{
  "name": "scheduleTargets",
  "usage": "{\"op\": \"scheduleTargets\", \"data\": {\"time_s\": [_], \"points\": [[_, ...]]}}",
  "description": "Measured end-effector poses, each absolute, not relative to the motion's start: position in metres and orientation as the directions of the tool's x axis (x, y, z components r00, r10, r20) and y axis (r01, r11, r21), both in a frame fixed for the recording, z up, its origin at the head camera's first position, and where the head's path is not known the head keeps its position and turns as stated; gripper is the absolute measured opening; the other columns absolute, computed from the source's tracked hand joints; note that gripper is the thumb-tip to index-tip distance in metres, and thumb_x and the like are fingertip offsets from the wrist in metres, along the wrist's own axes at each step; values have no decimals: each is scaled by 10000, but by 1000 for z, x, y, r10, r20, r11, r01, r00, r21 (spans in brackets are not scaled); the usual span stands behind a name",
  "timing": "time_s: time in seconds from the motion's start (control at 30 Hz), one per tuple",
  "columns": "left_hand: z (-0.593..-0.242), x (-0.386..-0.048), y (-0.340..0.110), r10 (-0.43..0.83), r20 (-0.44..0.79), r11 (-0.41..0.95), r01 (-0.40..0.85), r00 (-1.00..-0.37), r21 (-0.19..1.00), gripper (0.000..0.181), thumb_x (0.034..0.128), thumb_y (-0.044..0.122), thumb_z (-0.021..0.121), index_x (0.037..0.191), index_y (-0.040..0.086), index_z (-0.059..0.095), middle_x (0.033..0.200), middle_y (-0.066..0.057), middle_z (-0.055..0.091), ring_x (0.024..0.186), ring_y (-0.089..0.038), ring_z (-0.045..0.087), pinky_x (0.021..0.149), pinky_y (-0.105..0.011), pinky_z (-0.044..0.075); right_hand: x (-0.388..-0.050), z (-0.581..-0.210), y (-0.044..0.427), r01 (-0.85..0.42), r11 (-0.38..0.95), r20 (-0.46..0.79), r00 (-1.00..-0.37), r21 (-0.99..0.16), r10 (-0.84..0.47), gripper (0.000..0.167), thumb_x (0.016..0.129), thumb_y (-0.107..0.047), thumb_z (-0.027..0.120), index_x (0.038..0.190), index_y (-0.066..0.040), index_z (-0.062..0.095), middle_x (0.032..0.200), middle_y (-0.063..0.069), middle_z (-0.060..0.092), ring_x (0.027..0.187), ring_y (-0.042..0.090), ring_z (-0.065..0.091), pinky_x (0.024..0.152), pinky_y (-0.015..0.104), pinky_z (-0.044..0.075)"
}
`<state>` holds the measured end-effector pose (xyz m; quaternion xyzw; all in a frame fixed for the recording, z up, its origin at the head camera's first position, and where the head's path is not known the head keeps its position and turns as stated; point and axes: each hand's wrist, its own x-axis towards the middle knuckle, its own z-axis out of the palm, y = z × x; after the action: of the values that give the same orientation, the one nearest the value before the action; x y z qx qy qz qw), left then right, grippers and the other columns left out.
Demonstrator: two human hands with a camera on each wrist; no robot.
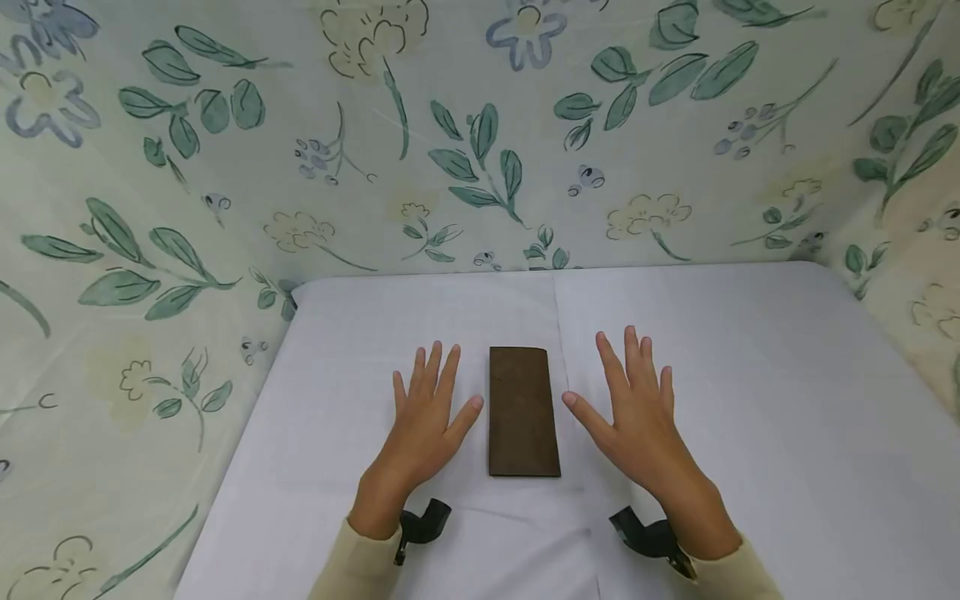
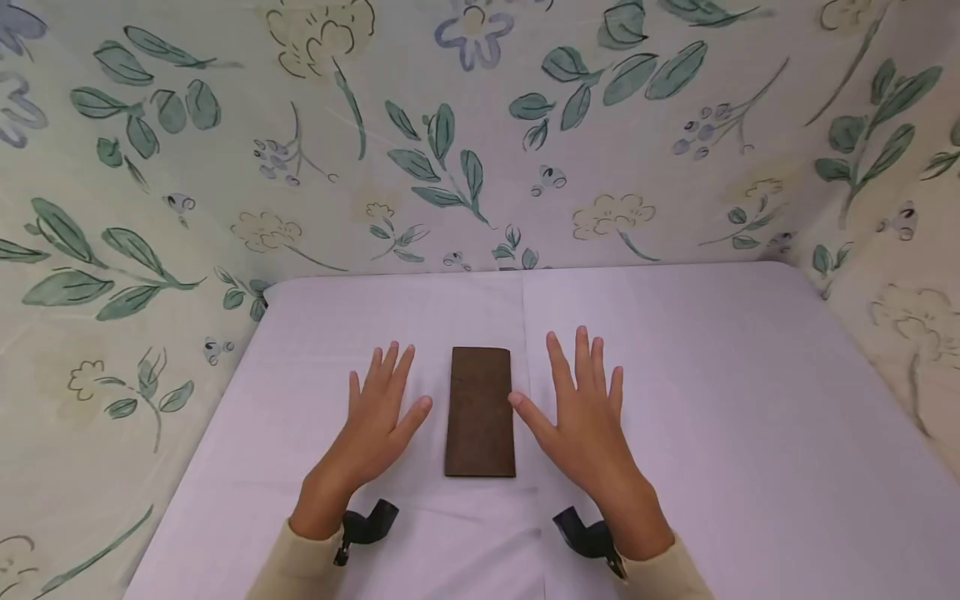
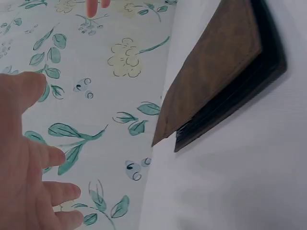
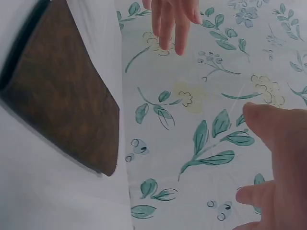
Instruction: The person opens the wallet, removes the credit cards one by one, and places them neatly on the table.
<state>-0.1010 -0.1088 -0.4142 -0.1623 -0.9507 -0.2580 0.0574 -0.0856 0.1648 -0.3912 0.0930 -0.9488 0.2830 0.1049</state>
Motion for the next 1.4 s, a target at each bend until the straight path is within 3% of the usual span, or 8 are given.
{"op": "scheduleTargets", "data": {"time_s": [0.27, 0.5, 0.63, 0.77, 0.97, 1.1, 1.23, 1.4], "points": [[-439, -92, -99, 280, 162, 534, 293, -946, 793, 677, 1033, 416, 363, 1557, 121, 52, 1613, -17, 61, 1477, -188, 1, 1148, -574, -2, -79, -413, 149, -196, 722, 191, -977, -663, -91, 817, 928, -500, 554, 1558, -168, 153, 1612, 134, 13, 1470, 352, -39, 1077, 696, -41], [-461, -79, -81, 179, 108, 439, 177, -978, 881, 654, 1037, 435, 324, 1541, 56, 149, 1596, -160, 129, 1475, -298, 54, 1156, -534, -39, -74, -430, 136, -106, 620, 89, -994, -778, -58, 790, 926, -502, 566, 1553, -219, 178, 1615, 74, 62, 1472, 331, 47, 1097, 676, 89], [-468, -74, -77, 151, 109, 398, 161, -983, 903, 599, 1041, 388, 351, 1522, 49, 236, 1575, -136, 229, 1468, -275, 126, 1167, -512, -12, -73, -439, 126, -82, 550, 67, -997, -831, -47, 781, 915, -481, 599, 1544, -213, 221, 1609, 86, 124, 1462, 331, 132, 1084, 663, 192], [-476, -72, -77, 133, 150, 349, 188, -980, 918, 524, 1040, 298, 396, 1490, 41, 320, 1538, -112, 327, 1454, -278, 193, 1163, -531, -2, -72, -450, 118, -121, 510, 117, -992, -852, -41, 759, 911, -423, 632, 1534, -203, 259, 1594, 106, 188, 1453, 321, 184, 1081, 646, 229], [-484, -68, -79, 135, 135, 355, 175, -982, 918, 503, 1040, 330, 392, 1472, 74, 374, 1522, -81, 363, 1458, -296, 172, 1154, -561, 31, -68, -467, 113, -192, 465, 172, -981, -864, -86, 734, 911, -365, 655, 1522, -180, 293, 1591, 58, 220, 1456, 257, 191, 1104, 593, 240], [-491, -69, -79, 154, 216, 443, 262, -964, 857, 421, 1023, 140, 425, 1431, 32, 429, 1476, -108, 430, 1427, -302, 269, 1151, -562, 84, -67, -476, 114, -270, 461, 224, -963, -846, -152, 758, 892, -315, 688, 1519, -143, 298, 1591, 70, 218, 1456, 289, 188, 1098, 588, 252], [-495, -71, -79, 187, 312, 558, 362, -932, 747, 479, 925, -78, 475, 1394, 14, 475, 1432, -133, 482, 1382, -304, 363, 1133, -572, 168, -68, -481, 116, -337, 499, 248, -939, -799, -237, 840, 856, -351, 726, 1528, -132, 271, 1597, 107, 178, 1455, 351, 155, 1072, 626, 259], [-495, -73, -80, 230, 333, 611, 402, -914, 682, 566, 867, -108, 565, 1410, 7, 450, 1417, -167, 487, 1373, -301, 377, 1133, -555, 198, -70, -487, 116, -392, 552, 249, -915, -737, -317, 969, 787, -446, 773, 1538, -147, 239, 1604, 135, 123, 1456, 386, 104, 1052, 663, 256]]}}
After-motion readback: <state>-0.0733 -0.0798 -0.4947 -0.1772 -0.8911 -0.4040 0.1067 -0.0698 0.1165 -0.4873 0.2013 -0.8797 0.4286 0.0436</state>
